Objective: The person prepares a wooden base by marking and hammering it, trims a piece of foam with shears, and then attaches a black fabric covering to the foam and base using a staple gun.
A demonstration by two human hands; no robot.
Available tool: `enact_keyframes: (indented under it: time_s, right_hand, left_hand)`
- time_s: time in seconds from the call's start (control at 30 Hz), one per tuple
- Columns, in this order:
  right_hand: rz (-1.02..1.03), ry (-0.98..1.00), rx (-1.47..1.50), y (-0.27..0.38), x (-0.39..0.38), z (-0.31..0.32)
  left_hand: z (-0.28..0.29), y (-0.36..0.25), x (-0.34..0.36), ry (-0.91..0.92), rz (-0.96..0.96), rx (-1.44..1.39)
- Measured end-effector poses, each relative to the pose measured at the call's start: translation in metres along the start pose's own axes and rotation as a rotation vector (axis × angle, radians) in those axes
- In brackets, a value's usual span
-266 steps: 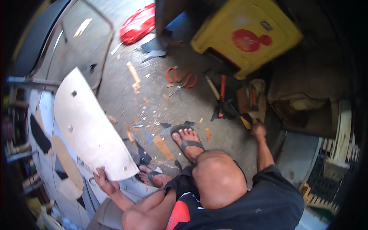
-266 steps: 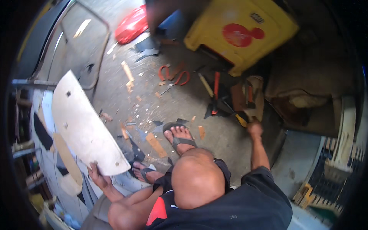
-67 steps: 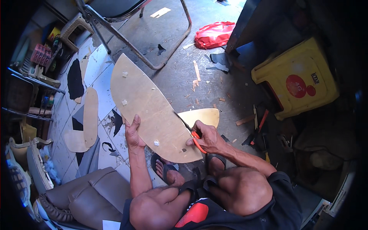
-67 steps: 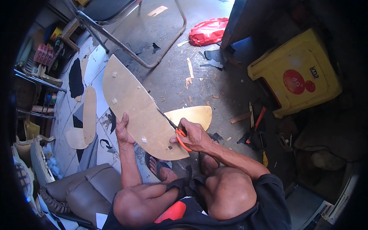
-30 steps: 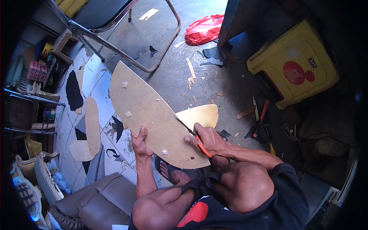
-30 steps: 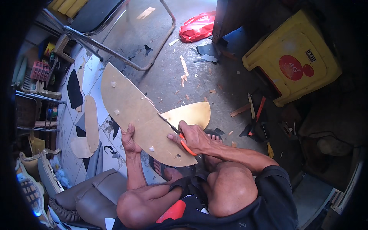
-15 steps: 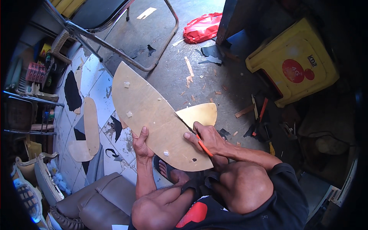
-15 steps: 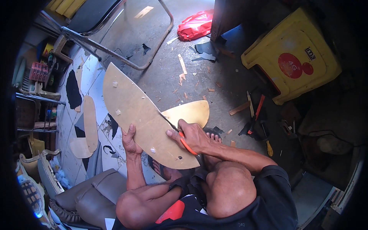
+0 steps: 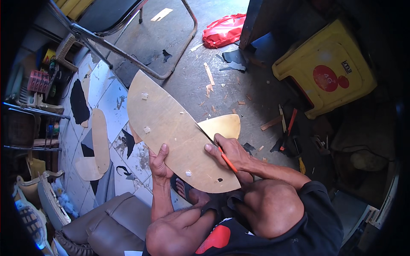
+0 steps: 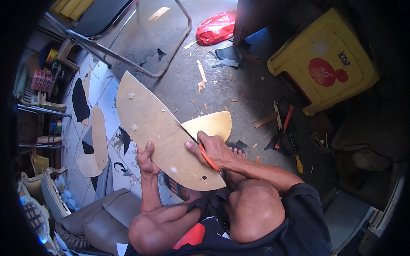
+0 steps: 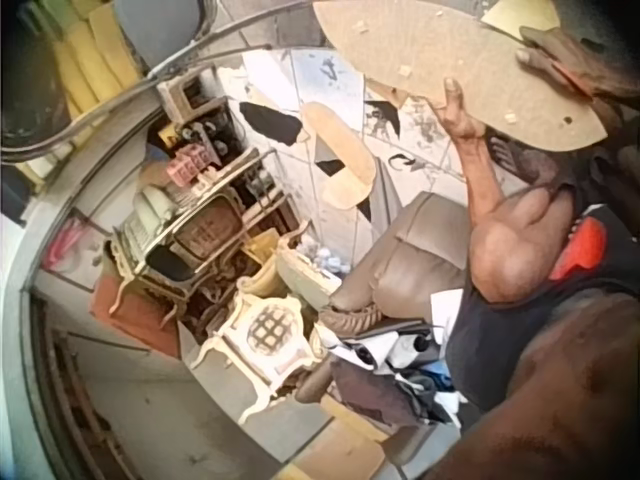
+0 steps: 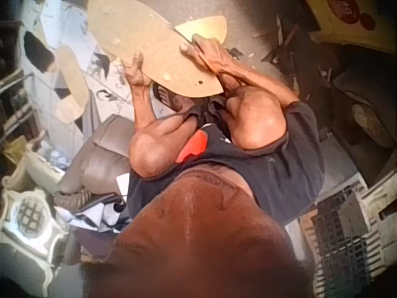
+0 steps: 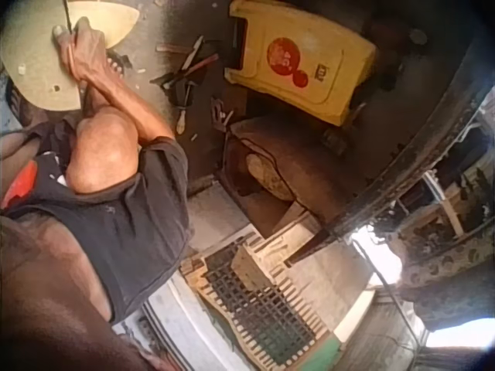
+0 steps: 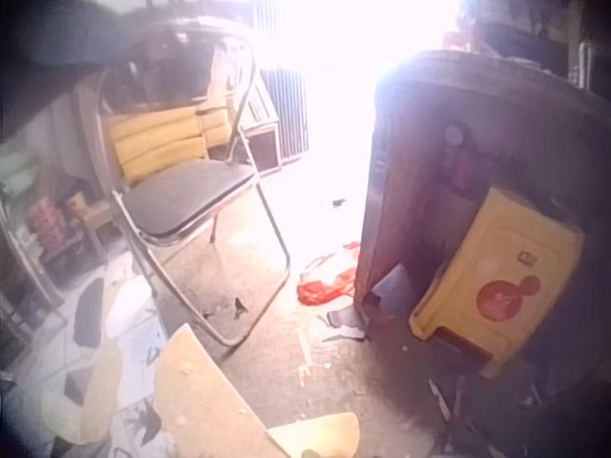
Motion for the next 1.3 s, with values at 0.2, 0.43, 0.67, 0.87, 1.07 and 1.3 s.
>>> enact_keyframes:
  time_s: [0.2,0.43,0.67,0.87,1.07,1.3]
  right_hand:
    - [-0.043,0.012,0.032,-0.004,-0.004,-0.001]
    - [-0.048,-0.022,0.007,-0.001,-0.001,0.004]
    - [-0.064,-0.003,0.015,-0.003,0.000,0.005]
    - [-0.054,-0.030,-0.058,-0.005,0.004,0.010]
    - [-0.039,0.006,-0.100,-0.009,0.001,0.007]
    - [-0.049,-0.003,-0.084,-0.004,-0.002,0.007]
  left_hand:
    - [-0.004,-0.001,0.001,0.019,0.047,0.017]
    - [-0.007,0.005,-0.003,0.008,0.058,0.021]
    - [-0.006,0.010,-0.005,0.028,0.075,0.026]
    - [-0.007,0.017,-0.009,0.079,0.080,0.089]
    - [-0.008,0.007,0.003,0.073,0.066,-0.002]
    - [-0.010,0.012,-0.004,0.054,0.059,-0.012]
Point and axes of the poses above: each hand's wrist, its own x-axis towards the middle knuckle, its own z-axis out of the back of the hand, y = z × x, the point moved 5 cm from there along x, towards the middle knuckle, and after that the axes turned 6 degrees about y, right-handed, at the moved point
